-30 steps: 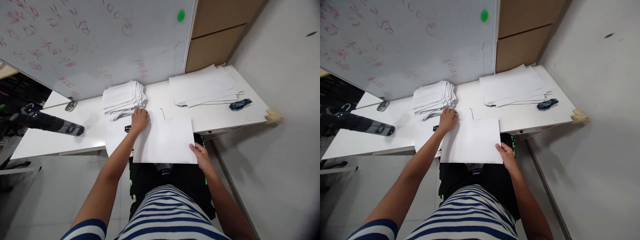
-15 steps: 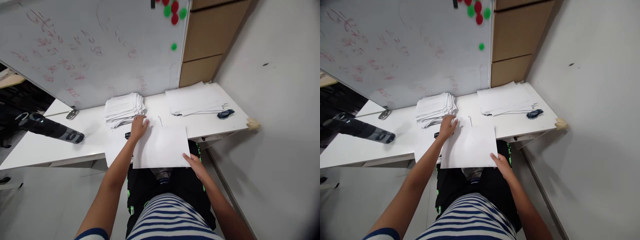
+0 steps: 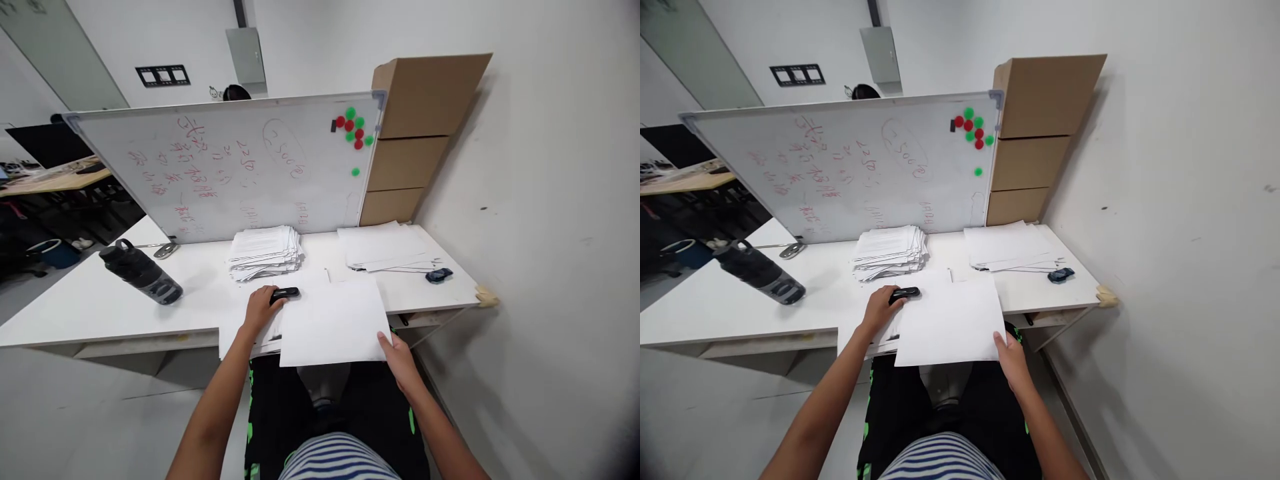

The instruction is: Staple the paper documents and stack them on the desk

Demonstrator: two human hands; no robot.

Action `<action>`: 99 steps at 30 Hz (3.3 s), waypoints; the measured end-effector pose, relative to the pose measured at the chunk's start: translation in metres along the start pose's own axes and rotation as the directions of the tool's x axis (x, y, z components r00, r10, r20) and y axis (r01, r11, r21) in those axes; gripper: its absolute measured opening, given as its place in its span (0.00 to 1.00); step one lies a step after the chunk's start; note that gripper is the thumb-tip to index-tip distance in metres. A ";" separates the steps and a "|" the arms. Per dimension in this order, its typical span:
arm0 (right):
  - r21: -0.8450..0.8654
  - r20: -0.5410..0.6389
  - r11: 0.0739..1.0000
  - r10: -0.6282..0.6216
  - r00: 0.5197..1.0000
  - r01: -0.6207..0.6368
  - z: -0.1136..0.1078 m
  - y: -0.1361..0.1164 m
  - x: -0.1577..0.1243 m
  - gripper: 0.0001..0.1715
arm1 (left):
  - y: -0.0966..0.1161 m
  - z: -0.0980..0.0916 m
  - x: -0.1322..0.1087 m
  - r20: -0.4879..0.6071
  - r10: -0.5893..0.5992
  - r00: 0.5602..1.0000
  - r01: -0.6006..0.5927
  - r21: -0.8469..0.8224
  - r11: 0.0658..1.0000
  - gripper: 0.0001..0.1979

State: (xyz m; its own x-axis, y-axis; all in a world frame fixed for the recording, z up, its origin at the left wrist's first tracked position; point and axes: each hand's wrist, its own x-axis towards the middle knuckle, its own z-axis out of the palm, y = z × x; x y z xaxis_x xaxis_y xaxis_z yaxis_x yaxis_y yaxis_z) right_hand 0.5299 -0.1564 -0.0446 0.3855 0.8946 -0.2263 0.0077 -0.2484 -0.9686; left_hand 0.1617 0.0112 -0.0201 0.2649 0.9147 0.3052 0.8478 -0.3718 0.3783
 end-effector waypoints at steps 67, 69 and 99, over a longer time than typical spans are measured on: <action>-0.680 0.418 0.606 -0.143 0.897 0.413 0.106 -0.070 0.052 0.35 | -0.090 -0.080 -0.143 -0.443 -0.764 0.468 0.664 -0.394 0.635 0.27; -0.711 0.368 0.577 -0.182 0.912 0.401 0.100 -0.067 0.063 0.33 | -0.105 -0.087 -0.118 -0.450 -0.736 0.506 0.654 -0.356 0.667 0.25; -0.799 -0.017 0.521 -0.519 0.854 0.301 0.063 -0.052 0.227 0.23 | -0.145 -0.068 -0.041 -0.522 -0.651 0.551 0.804 0.124 0.581 0.27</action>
State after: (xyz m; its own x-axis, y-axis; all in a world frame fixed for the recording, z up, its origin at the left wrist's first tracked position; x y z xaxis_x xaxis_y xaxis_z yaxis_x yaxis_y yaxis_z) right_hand 0.5586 0.0825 -0.0520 0.3406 0.8871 0.3114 0.8571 -0.1568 -0.4907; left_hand -0.0033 0.0172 -0.0278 -0.6461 0.6630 0.3782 0.7626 0.5394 0.3571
